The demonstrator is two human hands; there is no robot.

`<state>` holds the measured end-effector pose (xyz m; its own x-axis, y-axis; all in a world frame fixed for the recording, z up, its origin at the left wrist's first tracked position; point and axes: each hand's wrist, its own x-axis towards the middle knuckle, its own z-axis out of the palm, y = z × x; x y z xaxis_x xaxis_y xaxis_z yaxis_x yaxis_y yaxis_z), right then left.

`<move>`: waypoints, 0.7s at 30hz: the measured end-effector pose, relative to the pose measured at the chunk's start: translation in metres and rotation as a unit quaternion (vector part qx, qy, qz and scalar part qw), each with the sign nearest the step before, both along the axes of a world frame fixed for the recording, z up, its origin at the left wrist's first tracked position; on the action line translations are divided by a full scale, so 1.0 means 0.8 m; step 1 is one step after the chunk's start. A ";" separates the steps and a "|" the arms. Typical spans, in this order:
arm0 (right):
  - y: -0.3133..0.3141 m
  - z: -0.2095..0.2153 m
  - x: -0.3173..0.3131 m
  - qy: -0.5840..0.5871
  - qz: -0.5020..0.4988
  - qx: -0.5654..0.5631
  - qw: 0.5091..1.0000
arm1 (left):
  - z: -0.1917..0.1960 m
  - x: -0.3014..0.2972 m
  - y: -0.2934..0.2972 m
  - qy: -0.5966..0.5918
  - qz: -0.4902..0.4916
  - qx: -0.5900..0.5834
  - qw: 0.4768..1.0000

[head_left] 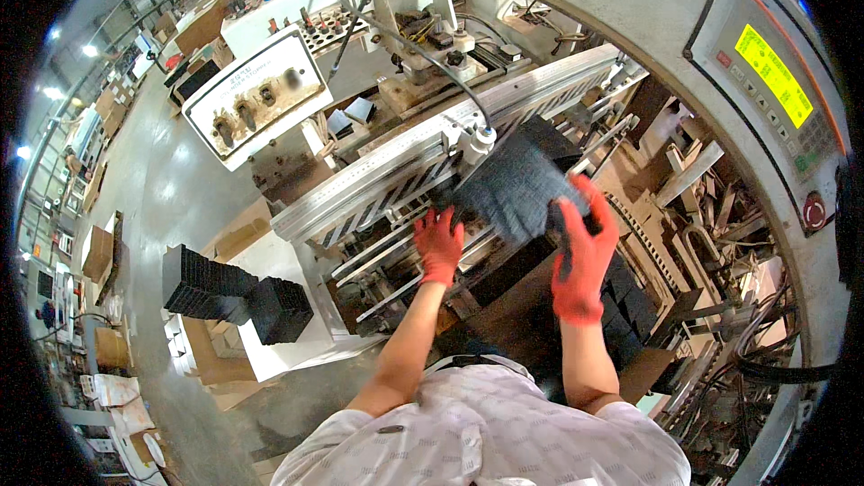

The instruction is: The person picks up black rectangular panels, feeds them one by one into an industrial machine, and kemudian carries a large stack of processed panels to a pallet on the factory floor.

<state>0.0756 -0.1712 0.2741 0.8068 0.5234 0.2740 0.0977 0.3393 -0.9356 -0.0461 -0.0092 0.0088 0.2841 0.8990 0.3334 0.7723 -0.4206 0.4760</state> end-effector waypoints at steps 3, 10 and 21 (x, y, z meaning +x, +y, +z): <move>0.049 -0.038 0.118 -0.072 -0.089 0.038 0.993 | 0.021 -0.053 -0.044 -0.003 -0.049 -0.028 0.998; 0.148 -0.135 0.288 -0.076 0.000 -0.010 0.997 | 0.064 -0.199 -0.118 -0.037 0.034 0.053 0.997; 0.157 -0.197 0.293 -0.351 -0.193 -0.194 0.895 | 0.141 -0.420 -0.066 0.116 0.413 -0.010 0.903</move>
<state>0.3099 -0.0456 0.1164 0.6478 0.4081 0.6433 0.7485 -0.1841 -0.6370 -0.3817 -0.0616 0.1217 -0.4264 0.8414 0.3319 0.8986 0.3522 0.2618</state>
